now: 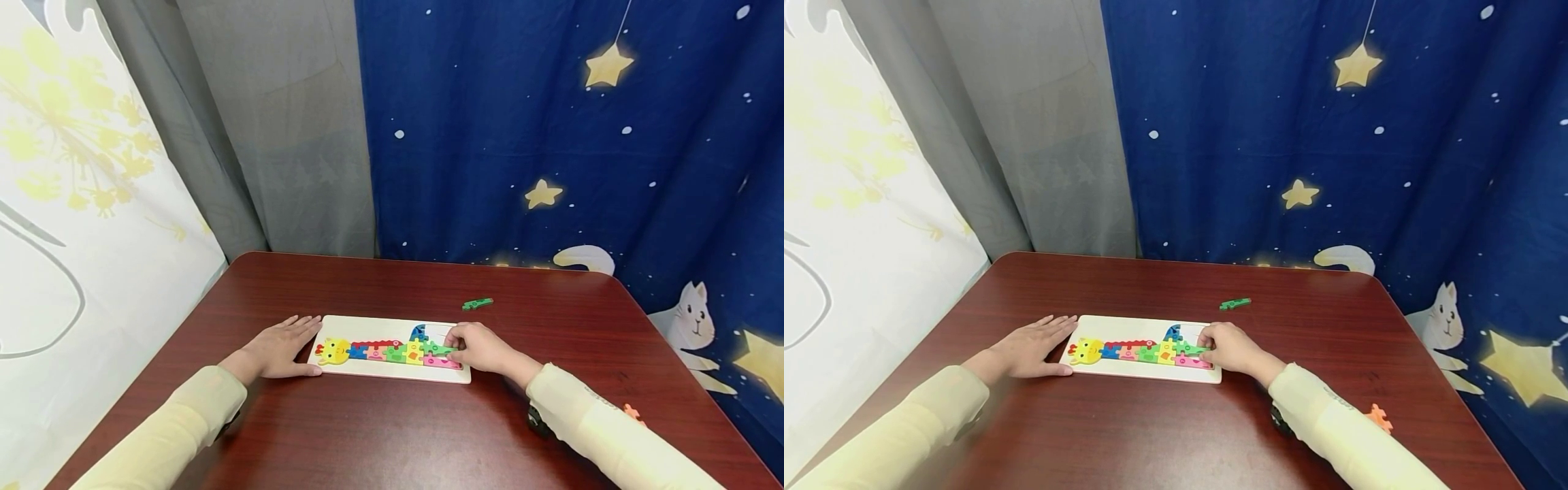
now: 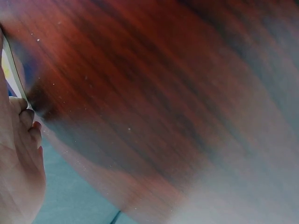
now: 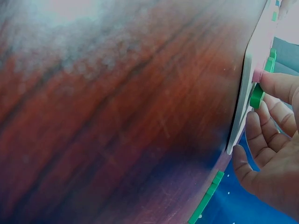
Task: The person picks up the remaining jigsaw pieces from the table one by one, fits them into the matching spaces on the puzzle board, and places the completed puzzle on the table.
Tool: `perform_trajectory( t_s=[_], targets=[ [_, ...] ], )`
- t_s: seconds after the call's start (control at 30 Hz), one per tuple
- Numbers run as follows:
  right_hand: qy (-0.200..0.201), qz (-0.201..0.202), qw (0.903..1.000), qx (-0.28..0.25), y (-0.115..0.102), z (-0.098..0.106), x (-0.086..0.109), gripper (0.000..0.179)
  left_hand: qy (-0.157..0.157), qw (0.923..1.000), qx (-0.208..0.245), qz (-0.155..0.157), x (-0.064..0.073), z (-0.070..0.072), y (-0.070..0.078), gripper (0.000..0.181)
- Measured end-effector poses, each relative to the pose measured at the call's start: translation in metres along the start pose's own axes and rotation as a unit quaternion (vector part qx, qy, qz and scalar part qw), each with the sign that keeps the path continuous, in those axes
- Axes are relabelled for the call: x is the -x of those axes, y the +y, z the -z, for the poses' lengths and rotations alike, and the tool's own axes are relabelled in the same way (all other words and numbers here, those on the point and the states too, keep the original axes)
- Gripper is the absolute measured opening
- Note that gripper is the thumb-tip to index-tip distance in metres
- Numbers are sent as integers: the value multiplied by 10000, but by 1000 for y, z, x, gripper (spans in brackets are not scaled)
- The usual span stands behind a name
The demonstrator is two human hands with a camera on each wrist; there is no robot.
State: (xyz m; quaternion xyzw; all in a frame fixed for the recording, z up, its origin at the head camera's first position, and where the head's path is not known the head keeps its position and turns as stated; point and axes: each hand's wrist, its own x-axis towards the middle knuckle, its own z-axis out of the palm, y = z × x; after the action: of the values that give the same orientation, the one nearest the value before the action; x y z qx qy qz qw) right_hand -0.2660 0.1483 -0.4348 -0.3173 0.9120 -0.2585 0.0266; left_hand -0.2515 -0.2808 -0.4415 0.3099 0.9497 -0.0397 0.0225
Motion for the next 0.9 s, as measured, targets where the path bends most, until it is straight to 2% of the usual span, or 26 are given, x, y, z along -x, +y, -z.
perform_trajectory(
  t_s=[0.57,0.9],
  targets=[
    [-81,80,9999,45,0,0,0,8,80,10000,-5,-48,0,-1,-2,103],
    [-151,184,9997,105,-2,2,1,8,-13,10000,18,-14,0,1,-1,104]
  ],
)
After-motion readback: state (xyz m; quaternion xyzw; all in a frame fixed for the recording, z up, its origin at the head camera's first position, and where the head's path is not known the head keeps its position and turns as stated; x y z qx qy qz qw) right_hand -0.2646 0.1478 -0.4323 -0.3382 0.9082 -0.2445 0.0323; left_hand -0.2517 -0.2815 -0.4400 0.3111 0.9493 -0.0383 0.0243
